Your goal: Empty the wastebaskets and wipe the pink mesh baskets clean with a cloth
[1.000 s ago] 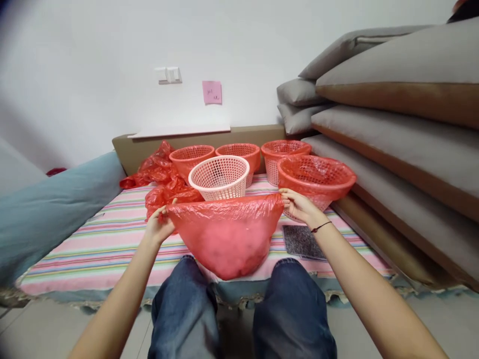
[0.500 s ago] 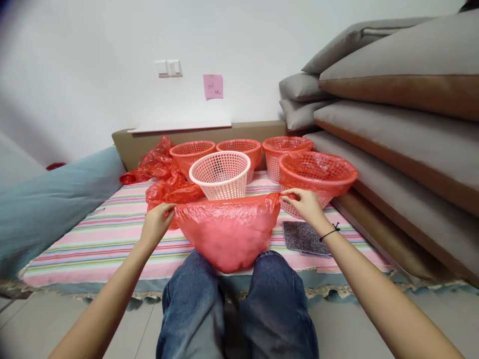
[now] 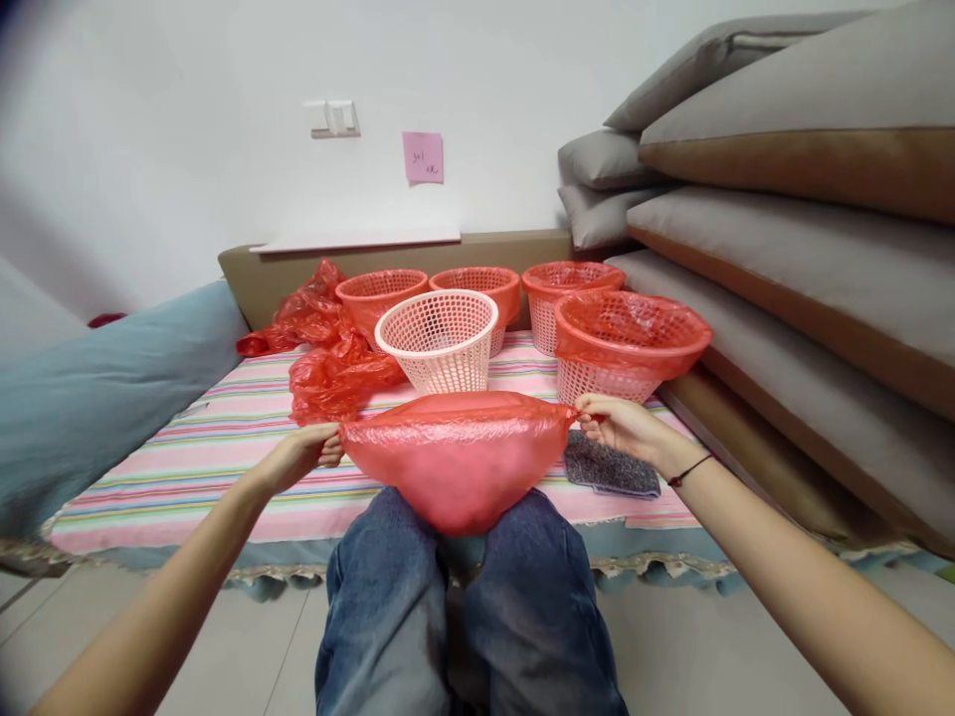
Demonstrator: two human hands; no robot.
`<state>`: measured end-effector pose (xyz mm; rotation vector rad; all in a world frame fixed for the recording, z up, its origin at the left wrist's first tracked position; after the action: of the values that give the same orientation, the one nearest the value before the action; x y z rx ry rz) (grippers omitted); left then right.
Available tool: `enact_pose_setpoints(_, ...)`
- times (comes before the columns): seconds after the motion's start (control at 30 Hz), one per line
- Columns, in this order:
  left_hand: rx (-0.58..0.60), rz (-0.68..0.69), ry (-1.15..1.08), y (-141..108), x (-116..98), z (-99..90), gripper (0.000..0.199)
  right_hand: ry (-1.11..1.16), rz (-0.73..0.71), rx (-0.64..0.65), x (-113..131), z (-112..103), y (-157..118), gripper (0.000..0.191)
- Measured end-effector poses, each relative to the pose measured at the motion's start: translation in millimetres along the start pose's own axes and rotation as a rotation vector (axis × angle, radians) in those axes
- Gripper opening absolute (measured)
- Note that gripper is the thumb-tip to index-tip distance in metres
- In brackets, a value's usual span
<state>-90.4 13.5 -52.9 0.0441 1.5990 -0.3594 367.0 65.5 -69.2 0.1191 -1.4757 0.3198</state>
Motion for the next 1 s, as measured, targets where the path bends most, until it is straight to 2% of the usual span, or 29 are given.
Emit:
enact_pose_setpoints(0.1, -0.137, -0.053, -0.356, 0, 21, 2.9, 0.037, 0.108, 0.069, 0.018, -16, -4, -2, 0.007)
enact_pose_setpoints(0.2, -0.311, 0.116, -0.559, 1, 23, -0.8, 0.022, 0.169, 0.013, -0.053, -20, -4, -5, 0.014)
enact_pose_setpoints(0.27, -0.349, 0.240, -0.640, 3, 20, 0.2, 0.013, 0.152, -0.032, -0.113, -19, -1, -8, 0.021)
enact_pose_setpoints(0.33, -0.362, 0.324, -0.705, 5, 19, 2.3, 0.017, 0.034, -0.094, -0.184, -11, 0, -12, 0.029)
enact_pose_setpoints(0.43, -0.365, 0.419, -0.702, 6, 15, 4.2, 0.032, -0.346, -0.245, -0.299, 12, -2, -18, 0.029)
enact_pose_setpoints(0.5, -0.345, 0.457, -0.551, 4, 9, 5.4, 0.041, -0.627, -0.370, -0.356, 31, -2, -23, 0.024)
enact_pose_setpoints(0.6, -0.377, 0.478, -0.084, -4, -5, 2.7, 0.052, -0.966, -0.533, -0.328, 48, 8, -27, 0.021)
enact_pose_setpoints(0.73, -0.596, 0.573, 0.606, -22, -29, -4.6, 0.036, -1.392, -0.648, -0.218, 49, 30, -29, 0.023)
enact_pose_setpoints(0.83, -0.667, 0.629, 0.886, -28, -41, -0.6, 0.023, -1.668, -0.736, -0.183, 49, 46, -31, 0.020)
enact_pose_setpoints(0.93, -0.668, 0.691, 0.991, -30, -50, 4.0, 0.014, -1.700, -0.730, -0.154, 50, 48, -28, 0.019)
enact_pose_setpoints(1.0, -0.633, 0.732, 0.960, -30, -53, 4.7, 0.011, -1.519, -0.638, -0.128, 48, 39, -20, 0.021)
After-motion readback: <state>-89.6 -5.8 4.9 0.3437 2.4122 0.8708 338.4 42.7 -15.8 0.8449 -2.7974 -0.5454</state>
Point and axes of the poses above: each hand's wrist, its own y-axis towards the middle knuckle, its own z-axis out of the palm, x = y × z, the point moved 8 cm from there along y, towards the middle knuckle, and after that the axes turned 2 degrees about -z, right-handed, at the moved point
